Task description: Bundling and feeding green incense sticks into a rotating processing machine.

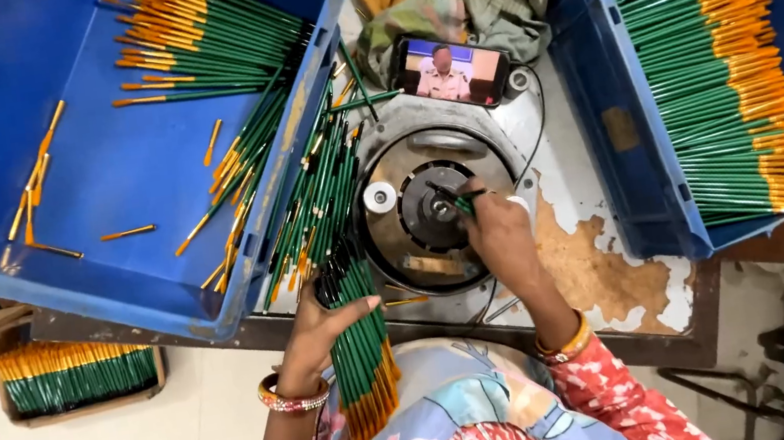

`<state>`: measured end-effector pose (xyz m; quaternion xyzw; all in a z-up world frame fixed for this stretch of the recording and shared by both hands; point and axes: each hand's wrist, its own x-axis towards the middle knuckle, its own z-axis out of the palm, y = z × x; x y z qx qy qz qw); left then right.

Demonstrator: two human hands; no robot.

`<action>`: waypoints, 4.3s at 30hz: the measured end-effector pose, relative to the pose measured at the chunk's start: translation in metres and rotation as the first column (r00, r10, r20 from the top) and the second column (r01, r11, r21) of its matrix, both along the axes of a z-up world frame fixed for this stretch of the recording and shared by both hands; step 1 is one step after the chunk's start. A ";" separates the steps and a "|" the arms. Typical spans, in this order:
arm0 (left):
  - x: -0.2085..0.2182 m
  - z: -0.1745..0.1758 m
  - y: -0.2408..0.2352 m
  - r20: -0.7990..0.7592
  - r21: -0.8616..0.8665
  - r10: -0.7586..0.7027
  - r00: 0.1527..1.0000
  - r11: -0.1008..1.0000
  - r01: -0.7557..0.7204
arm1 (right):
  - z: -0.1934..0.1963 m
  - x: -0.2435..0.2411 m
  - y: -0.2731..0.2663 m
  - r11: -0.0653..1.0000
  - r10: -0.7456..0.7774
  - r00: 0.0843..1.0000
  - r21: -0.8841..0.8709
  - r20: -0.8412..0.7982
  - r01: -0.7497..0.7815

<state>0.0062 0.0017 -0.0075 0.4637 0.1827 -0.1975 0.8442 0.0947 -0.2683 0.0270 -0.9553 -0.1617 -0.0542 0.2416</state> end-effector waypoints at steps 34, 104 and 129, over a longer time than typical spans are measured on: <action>0.006 0.003 -0.005 -0.025 0.023 -0.061 0.998 0.998 0.062 | 0.016 0.006 -0.014 0.999 0.013 0.995 0.046 -0.099 -0.008; 0.006 0.030 -0.028 0.338 0.229 -0.241 0.910 0.959 0.169 | 0.054 -0.040 -0.002 0.911 0.401 0.849 0.248 -0.343 -0.330; 0.003 0.001 -0.011 -0.067 0.019 -0.065 0.996 0.998 0.067 | -0.028 -0.004 -0.003 0.997 -0.082 0.996 0.016 -0.022 0.082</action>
